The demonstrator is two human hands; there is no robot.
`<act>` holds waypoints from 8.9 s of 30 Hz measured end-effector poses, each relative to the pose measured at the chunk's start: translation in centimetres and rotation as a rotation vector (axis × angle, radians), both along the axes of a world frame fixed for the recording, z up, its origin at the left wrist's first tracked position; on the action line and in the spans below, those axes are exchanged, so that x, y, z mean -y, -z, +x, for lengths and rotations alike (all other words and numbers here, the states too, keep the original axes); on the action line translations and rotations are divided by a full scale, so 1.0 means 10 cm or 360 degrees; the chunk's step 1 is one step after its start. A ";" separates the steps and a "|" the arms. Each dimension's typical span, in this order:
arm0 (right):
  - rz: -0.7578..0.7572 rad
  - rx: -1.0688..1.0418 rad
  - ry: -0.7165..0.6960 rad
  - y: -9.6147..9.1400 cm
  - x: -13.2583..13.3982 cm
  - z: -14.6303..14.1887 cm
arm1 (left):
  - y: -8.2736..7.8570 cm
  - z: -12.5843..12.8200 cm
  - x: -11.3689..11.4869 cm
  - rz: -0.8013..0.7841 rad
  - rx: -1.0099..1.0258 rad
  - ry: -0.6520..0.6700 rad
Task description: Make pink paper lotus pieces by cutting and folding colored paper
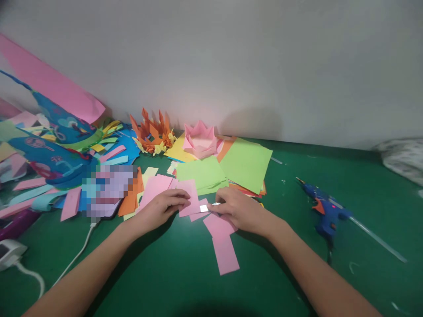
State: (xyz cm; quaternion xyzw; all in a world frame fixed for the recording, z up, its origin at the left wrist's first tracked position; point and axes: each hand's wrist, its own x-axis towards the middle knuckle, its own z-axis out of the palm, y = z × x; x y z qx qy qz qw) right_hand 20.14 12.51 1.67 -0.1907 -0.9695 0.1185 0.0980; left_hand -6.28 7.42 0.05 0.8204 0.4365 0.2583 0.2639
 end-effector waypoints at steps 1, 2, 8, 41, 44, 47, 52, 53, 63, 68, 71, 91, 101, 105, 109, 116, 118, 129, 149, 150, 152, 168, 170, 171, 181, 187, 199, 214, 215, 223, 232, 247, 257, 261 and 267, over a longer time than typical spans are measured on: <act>-0.0004 -0.0009 -0.0010 0.01 0.01 -0.01 | 0.00 0.00 0.00 0.0002 -0.0001 0.0004; -0.0012 -0.0016 -0.0016 0.01 0.01 -0.01 | -0.01 0.00 -0.01 0.0005 -0.0004 0.0009; -0.0049 0.0019 0.0017 -0.04 0.03 0.02 | 0.00 -0.01 -0.01 0.0007 -0.0013 0.0011; 0.0026 0.0031 -0.0012 0.00 0.11 -0.16 | 0.05 -0.04 -0.02 -0.0037 0.0013 -0.0016; 0.0002 0.0042 -0.0033 -0.01 0.12 -0.15 | 0.05 -0.03 -0.02 -0.0031 0.0016 -0.0010; 0.0002 0.0037 -0.0025 0.01 0.12 -0.14 | 0.04 -0.03 -0.01 -0.0034 0.0008 -0.0013; 0.0043 0.0056 -0.0007 0.03 0.12 -0.15 | 0.02 -0.03 -0.01 -0.0050 -0.0005 -0.0020; 0.0035 0.0057 -0.0017 0.03 0.12 -0.15 | 0.02 -0.03 -0.01 -0.0050 -0.0006 -0.0017; -0.0040 -0.0029 -0.0052 0.01 0.11 -0.10 | 0.02 -0.03 -0.02 -0.0041 0.0007 -0.0002; -0.0219 -0.0165 0.0027 -0.07 0.00 0.05 | 0.01 -0.03 -0.01 -0.0044 0.0002 -0.0039; -0.0115 -0.0265 0.0260 -0.09 -0.11 0.16 | 0.00 -0.01 0.00 -0.0053 -0.0029 -0.0063; -0.0101 -0.0228 0.0076 0.04 0.07 -0.13 | 0.12 0.11 0.10 0.0148 -0.0051 -0.0225; -0.0099 -0.0123 -0.0119 -0.02 0.09 -0.02 | 0.04 0.04 0.10 0.0266 0.0140 -0.0396; -0.0002 -0.0254 -0.0017 -0.04 0.09 -0.03 | -0.06 -0.17 0.05 0.0403 -0.0029 -0.0661; 0.0030 -0.0188 0.0085 -0.01 0.11 -0.18 | -0.07 -0.43 0.00 0.0404 -0.0312 -0.0767; -0.0046 -0.0118 0.0138 -0.06 0.29 -0.33 | -0.07 -0.47 0.03 0.0476 -0.0629 -0.0629; -0.0178 -0.0083 0.0009 -0.12 0.42 -0.28 | -0.07 -0.37 0.05 0.0471 -0.0553 -0.0629; -0.0444 0.0211 -0.0132 0.01 0.61 0.07 | 0.18 -0.02 0.08 0.0291 -0.0487 -0.0394; -0.0109 0.0147 0.0137 0.12 0.28 0.18 | 0.09 0.02 0.12 0.0113 0.0041 -0.0494; -0.0082 0.0146 0.0172 0.13 0.26 0.24 | 0.10 0.02 0.12 0.0115 0.0046 -0.0494; -0.0020 0.0154 0.0242 0.15 0.22 0.37 | 0.10 0.02 0.12 0.0122 0.0068 -0.0492; -0.0364 0.0158 0.0288 0.15 0.27 0.59 | 0.10 0.11 0.15 -0.0171 0.0397 -0.0504; -0.0354 0.0186 0.0303 0.18 0.31 0.69 | 0.10 0.11 0.15 -0.0178 0.0411 -0.0498; -0.0337 0.0193 0.0306 0.19 0.32 0.74 | 0.10 0.12 0.15 -0.0187 0.0415 -0.0497; 0.0109 0.0195 0.0258 0.06 0.19 0.50 | 0.09 0.12 0.13 -0.0139 0.0483 -0.0613; 0.0176 0.0181 0.0132 0.05 0.05 -0.10 | 0.13 0.04 0.11 -0.0104 0.0410 -0.0666; 0.0175 0.0064 0.0335 0.21 -0.14 -0.29 | 0.08 0.04 0.12 -0.0109 0.0273 -0.0576; -0.1568 -0.1098 0.1015 0.16 0.49 -0.43 | -0.03 0.37 0.23 -0.0854 0.1399 -0.0787; -0.1517 -0.1100 0.1046 0.16 0.47 -0.42 | -0.03 0.38 0.22 -0.0913 0.1378 -0.0744; -0.1171 -0.0717 0.0902 0.21 0.44 -0.30 | -0.07 0.35 0.10 -0.0778 0.0638 -0.0636; -0.0948 -0.0658 0.0619 0.18 0.44 -0.23 | 0.08 0.35 0.16 -0.0867 0.1060 -0.0871; -0.1017 -0.0844 0.0681 0.19 0.38 -0.24 | 0.10 0.38 0.25 -0.0820 0.0816 -0.0677; -0.1058 -0.0944 0.0584 0.22 0.40 -0.31 | 0.07 0.42 0.28 -0.0769 0.0794 -0.0517; -0.1095 -0.0968 0.0552 0.21 0.42 -0.33 | 0.10 0.41 0.29 -0.0798 0.0692 -0.0500; -0.1454 -0.1130 0.0828 0.23 0.44 -0.35 | 0.11 0.45 0.30 -0.0991 0.0951 -0.0546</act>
